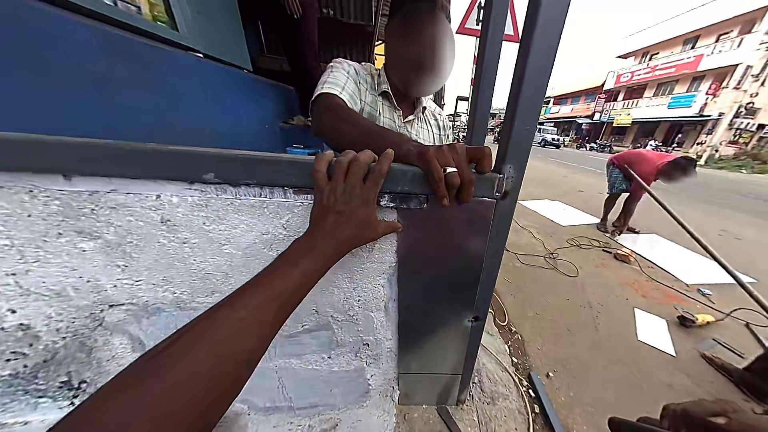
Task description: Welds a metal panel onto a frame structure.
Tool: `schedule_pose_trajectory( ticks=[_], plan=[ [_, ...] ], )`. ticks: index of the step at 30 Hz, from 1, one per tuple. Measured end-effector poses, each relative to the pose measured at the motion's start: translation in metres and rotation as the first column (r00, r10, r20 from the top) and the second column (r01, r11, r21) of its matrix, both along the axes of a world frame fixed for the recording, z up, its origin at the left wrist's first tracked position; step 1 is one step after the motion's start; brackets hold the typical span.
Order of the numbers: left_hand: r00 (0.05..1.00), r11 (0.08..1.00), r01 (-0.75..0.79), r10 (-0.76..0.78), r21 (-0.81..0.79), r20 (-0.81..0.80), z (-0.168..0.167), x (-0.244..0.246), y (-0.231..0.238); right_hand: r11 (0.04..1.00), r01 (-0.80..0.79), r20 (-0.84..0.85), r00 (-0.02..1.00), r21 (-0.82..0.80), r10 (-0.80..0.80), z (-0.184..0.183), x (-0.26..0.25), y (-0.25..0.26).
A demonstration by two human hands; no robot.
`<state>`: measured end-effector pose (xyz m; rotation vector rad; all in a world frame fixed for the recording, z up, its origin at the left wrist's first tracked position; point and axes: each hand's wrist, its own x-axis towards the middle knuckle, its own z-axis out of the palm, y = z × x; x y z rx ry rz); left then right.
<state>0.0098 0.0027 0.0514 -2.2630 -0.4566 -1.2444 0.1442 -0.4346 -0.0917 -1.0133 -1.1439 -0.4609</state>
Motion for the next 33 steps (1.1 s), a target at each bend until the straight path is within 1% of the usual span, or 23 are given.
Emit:
schedule_pose_trajectory(
  ticks=[2, 5, 10, 11, 12, 14, 15, 17, 19, 21, 24, 27, 30, 33],
  plan=[
    [0.999, 0.998, 0.032, -0.032, 0.048, 0.007, 0.001, 0.000, 0.006, 0.999, 0.040, 0.053, 0.998, 0.000, -0.040, 0.013, 0.003, 0.012],
    [0.999, 0.997, 0.038, -0.039, 0.063, 0.024, 0.000, 0.001, 0.008, 0.997, 0.073, 0.059, 0.996, 0.023, -0.074, 0.019, 0.009, 0.032],
    [0.998, 1.000, 0.016, -0.016, 0.002, 0.055, -0.002, 0.006, 0.000, 0.996, 0.069, -0.009, 0.998, 0.064, -0.069, 0.001, 0.008, 0.069],
    [0.997, 0.998, 0.054, -0.055, 0.023, 0.060, -0.007, 0.006, 0.001, 0.994, 0.071, -0.021, 0.997, 0.079, -0.070, -0.001, 0.008, 0.074],
    [0.990, 0.989, 0.128, -0.132, 0.072, 0.056, -0.015, 0.005, 0.003, 0.993, 0.079, -0.025, 0.997, 0.092, -0.077, -0.001, 0.007, 0.077],
    [0.953, 0.932, 0.291, -0.302, 0.217, 0.015, -0.038, 0.009, 0.010, 0.990, 0.076, -0.026, 0.997, 0.115, -0.073, -0.001, 0.009, 0.077],
    [0.940, 0.900, 0.331, -0.340, 0.282, -0.021, -0.047, 0.015, 0.012, 0.992, 0.066, -0.029, 0.998, 0.111, -0.063, -0.002, 0.010, 0.074],
    [0.925, 0.843, 0.372, -0.372, 0.388, -0.078, -0.052, 0.029, 0.015, 0.997, 0.046, -0.036, 0.998, 0.069, -0.043, -0.005, 0.013, 0.065],
    [0.931, 0.828, 0.357, -0.351, 0.432, -0.098, -0.052, 0.037, 0.018, 0.999, 0.045, -0.033, 0.998, 0.010, -0.045, -0.012, 0.015, 0.054],
    [0.936, 0.817, 0.343, -0.338, 0.463, -0.098, -0.051, 0.039, 0.020, 0.996, 0.080, -0.022, 0.996, -0.045, -0.081, -0.024, 0.017, 0.043],
    [0.936, 0.816, 0.340, -0.343, 0.467, -0.082, -0.051, 0.041, 0.018, 0.985, 0.122, 0.024, 0.992, -0.125, -0.120, -0.043, 0.020, 0.033],
    [0.935, 0.824, 0.339, -0.347, 0.453, -0.070, -0.052, 0.041, 0.017, 0.968, 0.171, 0.104, 0.983, -0.185, -0.153, -0.052, 0.016, 0.035],
    [0.939, 0.829, 0.329, -0.338, 0.452, -0.063, -0.053, 0.041, 0.018, 0.928, 0.299, 0.232, 0.941, -0.222, -0.247, -0.054, 0.009, 0.043],
    [0.942, 0.830, 0.321, -0.331, 0.457, -0.060, -0.053, 0.040, 0.018, 0.888, 0.391, 0.304, 0.899, -0.241, -0.314, -0.055, 0.002, 0.051]
  ],
)
